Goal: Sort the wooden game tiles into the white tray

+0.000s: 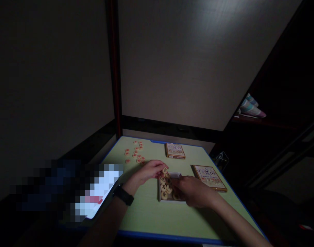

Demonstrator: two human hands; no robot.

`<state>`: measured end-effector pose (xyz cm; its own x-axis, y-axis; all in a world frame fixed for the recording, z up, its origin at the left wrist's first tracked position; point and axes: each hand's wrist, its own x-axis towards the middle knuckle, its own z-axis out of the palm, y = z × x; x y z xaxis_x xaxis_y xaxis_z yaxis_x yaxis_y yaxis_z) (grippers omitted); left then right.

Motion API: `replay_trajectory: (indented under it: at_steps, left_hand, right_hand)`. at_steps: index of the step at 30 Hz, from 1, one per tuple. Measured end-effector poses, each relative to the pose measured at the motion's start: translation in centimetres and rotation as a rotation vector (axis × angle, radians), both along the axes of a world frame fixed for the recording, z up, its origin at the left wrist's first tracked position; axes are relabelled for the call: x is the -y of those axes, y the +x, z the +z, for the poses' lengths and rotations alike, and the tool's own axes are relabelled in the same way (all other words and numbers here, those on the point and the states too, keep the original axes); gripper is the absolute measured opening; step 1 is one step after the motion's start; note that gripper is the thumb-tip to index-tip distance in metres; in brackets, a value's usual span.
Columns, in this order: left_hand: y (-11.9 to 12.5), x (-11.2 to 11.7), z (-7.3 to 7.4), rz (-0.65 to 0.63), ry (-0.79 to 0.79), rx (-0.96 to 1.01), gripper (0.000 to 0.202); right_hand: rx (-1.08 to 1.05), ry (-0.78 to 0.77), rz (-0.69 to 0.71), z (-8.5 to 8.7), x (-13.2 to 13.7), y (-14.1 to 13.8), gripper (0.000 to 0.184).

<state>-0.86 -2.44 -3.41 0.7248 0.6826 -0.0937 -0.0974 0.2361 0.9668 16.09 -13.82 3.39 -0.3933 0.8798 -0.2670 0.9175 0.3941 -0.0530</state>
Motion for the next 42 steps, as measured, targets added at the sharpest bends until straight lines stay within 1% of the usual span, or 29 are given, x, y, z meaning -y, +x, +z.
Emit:
replay_trajectory:
  at_steps: [5,9,12,16,24,28,31,33,36,37,39,41,42]
  left_hand:
    - [0.0,0.0,-0.1,0.006,0.01,0.009,0.033]
    - [0.0,0.0,-0.2,0.006,0.017,0.015,0.034]
    - [0.0,0.0,-0.1,0.011,0.011,0.016,0.034]
    - [0.0,0.0,-0.1,0.008,0.006,0.01,0.034]
    - [0.1,-0.1,-0.2,0.017,-0.015,0.021,0.039]
    - [0.0,0.0,-0.1,0.004,-0.005,0.036,0.038]
    - [0.0,-0.1,-0.1,0.0,-0.025,0.043,0.044]
    - [0.0,-0.1,-0.1,-0.003,-0.042,0.054,0.049]
    - [-0.1,-0.1,-0.1,-0.024,-0.037,0.073,0.048]
    - [-0.1,0.0,-0.1,-0.036,-0.023,0.081,0.046]
    - [-0.1,0.0,-0.1,-0.066,0.011,0.097,0.045]
    - [-0.2,0.1,0.1,-0.089,0.033,0.104,0.046]
    - [-0.2,0.1,0.2,-0.095,0.037,0.102,0.047]
  right_hand:
    - [-0.055,0.009,-0.018,-0.9,-0.4,0.4,0.022]
    - [-0.215,-0.048,0.015,-1.1,-0.9,0.7,0.014]
    - [-0.32,-0.09,0.046,-1.1,-1.3,0.9,0.018]
    - [-0.36,-0.073,0.027,-1.4,-1.6,1.2,0.021]
    - [-0.497,-0.139,0.036,-2.7,-1.9,1.3,0.017]
    - [-0.559,-0.174,0.041,-2.5,-1.9,1.3,0.019]
    - [-0.587,-0.211,0.015,-2.1,-1.7,1.5,0.022]
    - [-0.591,-0.143,-0.031,-1.9,-1.7,1.6,0.02]
    - [-0.622,0.127,-0.134,-2.0,-1.7,1.3,0.01]
    - [-0.635,0.221,-0.162,-2.0,-1.6,1.1,0.01]
    - [-0.642,0.36,-0.19,-2.3,-1.6,0.5,0.021]
    - [-0.626,0.436,-0.182,-2.6,-1.6,0.0,0.03]
    - [-0.61,0.467,-0.167,-2.7,-1.6,-0.2,0.032]
